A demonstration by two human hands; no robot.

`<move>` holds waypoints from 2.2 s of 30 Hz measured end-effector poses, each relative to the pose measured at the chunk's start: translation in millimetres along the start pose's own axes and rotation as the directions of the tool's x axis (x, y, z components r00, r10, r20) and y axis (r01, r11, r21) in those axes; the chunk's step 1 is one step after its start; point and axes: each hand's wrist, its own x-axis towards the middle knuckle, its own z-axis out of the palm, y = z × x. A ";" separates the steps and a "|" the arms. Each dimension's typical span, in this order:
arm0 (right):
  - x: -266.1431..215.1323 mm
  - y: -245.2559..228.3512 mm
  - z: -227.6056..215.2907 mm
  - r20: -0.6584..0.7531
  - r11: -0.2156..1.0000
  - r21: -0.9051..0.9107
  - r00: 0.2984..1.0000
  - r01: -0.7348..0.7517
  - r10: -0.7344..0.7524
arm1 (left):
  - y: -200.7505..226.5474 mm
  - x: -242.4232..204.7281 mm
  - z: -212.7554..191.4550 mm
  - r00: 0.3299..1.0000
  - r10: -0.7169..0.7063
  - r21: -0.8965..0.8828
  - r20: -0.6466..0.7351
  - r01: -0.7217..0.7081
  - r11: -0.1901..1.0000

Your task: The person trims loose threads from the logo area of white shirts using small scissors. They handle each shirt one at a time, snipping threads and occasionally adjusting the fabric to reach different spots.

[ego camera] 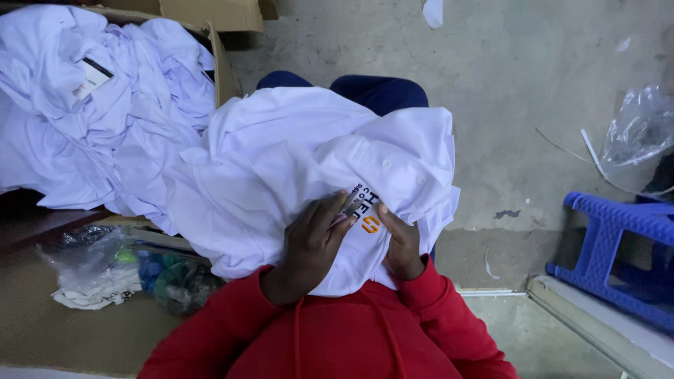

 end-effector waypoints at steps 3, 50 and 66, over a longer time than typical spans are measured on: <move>-3.0 -18.4 41.3 0.004 0.999 0.010 0.999 0.047 -0.047 | -4.3 -3.7 7.9 1.000 -0.005 -0.009 -0.027 0.005 1.000; -12.8 -37.8 80.1 0.343 0.992 0.123 0.938 0.002 -0.045 | -0.1 17.1 -1.9 0.977 0.168 0.044 -0.134 -0.164 0.986; -15.5 -35.4 91.8 0.325 0.989 0.144 0.944 0.015 -0.061 | 1.7 19.0 -4.7 0.984 0.140 0.015 -0.106 -0.139 0.990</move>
